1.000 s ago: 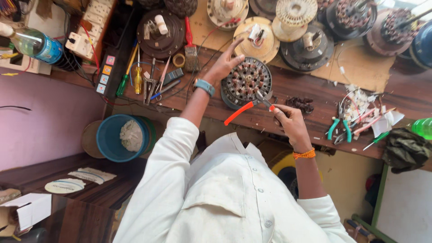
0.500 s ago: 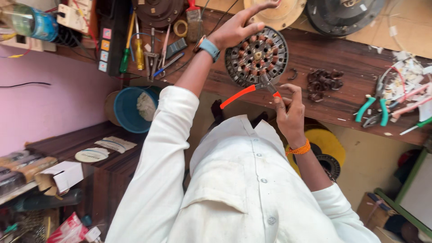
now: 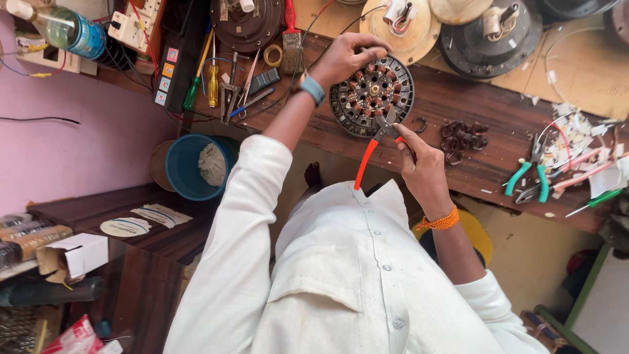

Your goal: The person uses pliers to grip and pull cut copper wire windings out of a fan motor stator on a workbench, working around the slots one at a time and setting the removed coils aside on the bench.

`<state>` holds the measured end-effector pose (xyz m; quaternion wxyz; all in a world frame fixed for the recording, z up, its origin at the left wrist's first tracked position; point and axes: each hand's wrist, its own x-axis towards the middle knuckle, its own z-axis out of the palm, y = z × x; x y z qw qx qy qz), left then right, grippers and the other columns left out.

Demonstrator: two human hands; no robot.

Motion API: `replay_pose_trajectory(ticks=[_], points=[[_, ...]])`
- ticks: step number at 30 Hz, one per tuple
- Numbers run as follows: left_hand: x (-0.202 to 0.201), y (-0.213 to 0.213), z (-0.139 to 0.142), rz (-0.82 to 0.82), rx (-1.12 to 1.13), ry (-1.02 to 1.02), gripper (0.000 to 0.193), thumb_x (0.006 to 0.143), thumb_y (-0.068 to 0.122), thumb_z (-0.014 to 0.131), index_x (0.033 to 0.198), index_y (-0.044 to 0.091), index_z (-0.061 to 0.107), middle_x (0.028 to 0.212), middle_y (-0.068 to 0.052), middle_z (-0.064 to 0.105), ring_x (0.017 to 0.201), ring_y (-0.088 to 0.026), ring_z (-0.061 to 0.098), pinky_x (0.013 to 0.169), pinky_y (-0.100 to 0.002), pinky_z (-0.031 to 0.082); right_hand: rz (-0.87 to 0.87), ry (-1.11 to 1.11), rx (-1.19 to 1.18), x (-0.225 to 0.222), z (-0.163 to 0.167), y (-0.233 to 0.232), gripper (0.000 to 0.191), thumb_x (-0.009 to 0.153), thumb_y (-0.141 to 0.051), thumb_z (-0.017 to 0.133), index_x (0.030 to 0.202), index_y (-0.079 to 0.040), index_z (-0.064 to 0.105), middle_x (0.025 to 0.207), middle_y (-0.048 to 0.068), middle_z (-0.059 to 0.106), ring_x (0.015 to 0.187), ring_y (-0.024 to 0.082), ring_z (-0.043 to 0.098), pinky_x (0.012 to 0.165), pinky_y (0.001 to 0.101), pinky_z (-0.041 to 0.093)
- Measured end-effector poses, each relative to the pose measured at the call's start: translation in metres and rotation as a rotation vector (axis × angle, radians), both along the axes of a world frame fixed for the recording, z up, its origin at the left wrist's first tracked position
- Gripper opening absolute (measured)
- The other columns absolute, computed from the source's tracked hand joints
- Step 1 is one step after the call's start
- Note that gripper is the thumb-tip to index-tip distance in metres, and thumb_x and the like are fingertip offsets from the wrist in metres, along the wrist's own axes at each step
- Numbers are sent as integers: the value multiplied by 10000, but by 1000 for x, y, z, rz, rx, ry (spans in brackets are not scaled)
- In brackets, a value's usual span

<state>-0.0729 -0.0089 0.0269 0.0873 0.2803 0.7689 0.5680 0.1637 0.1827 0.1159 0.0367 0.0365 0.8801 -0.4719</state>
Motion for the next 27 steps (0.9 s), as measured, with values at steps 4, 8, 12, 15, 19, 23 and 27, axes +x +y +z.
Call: replay_pose_trajectory(ticks=[4,8,12,15,19,23,27], points=[[50,-17,23,618,-44,145,253,1018,309,606,1076,115,758,974,-39,804,860,-177,788,691,-313,604,-57,-221,-389,-6,-4,9,367,1038,-91,607,1397,-57,676,790,31,632,697,54,526,614,232,426],[155,-52,51,711,-314,11,288,1036,299,612,970,46,729,875,-161,747,855,-382,713,746,-464,528,-150,-473,-828,-3,-4,22,443,988,-121,593,1421,-30,597,929,7,701,820,69,609,690,232,507],[231,-48,60,176,-349,-438,272,916,359,650,915,117,775,751,-99,740,715,-289,729,650,-442,553,-81,-426,-853,7,-10,25,544,921,-44,639,1456,-19,547,1046,12,695,965,80,608,819,254,504],[259,-26,58,152,-413,-268,255,940,301,641,865,95,771,744,-137,712,725,-348,689,669,-487,537,-47,-310,-733,10,-18,21,566,927,-10,654,1481,4,539,1124,46,706,1071,89,613,957,253,489],[277,4,52,185,-585,-176,313,996,255,612,799,24,689,705,-202,664,716,-398,656,678,-523,518,-150,-246,-690,9,-24,15,540,950,-14,640,1485,23,576,1249,125,704,1064,143,632,963,303,514],[290,17,48,243,-483,-54,240,968,171,598,786,19,633,656,-194,647,684,-387,653,650,-512,507,-170,-596,-1007,6,-22,15,482,972,-169,582,1409,27,526,1314,173,602,1175,265,633,1050,484,521],[287,10,56,231,-572,143,141,878,107,593,766,31,630,658,-159,656,698,-347,666,656,-481,508,103,-920,-1192,2,-24,14,606,1005,-387,521,1460,8,458,1417,210,582,1301,304,561,1125,498,426]])
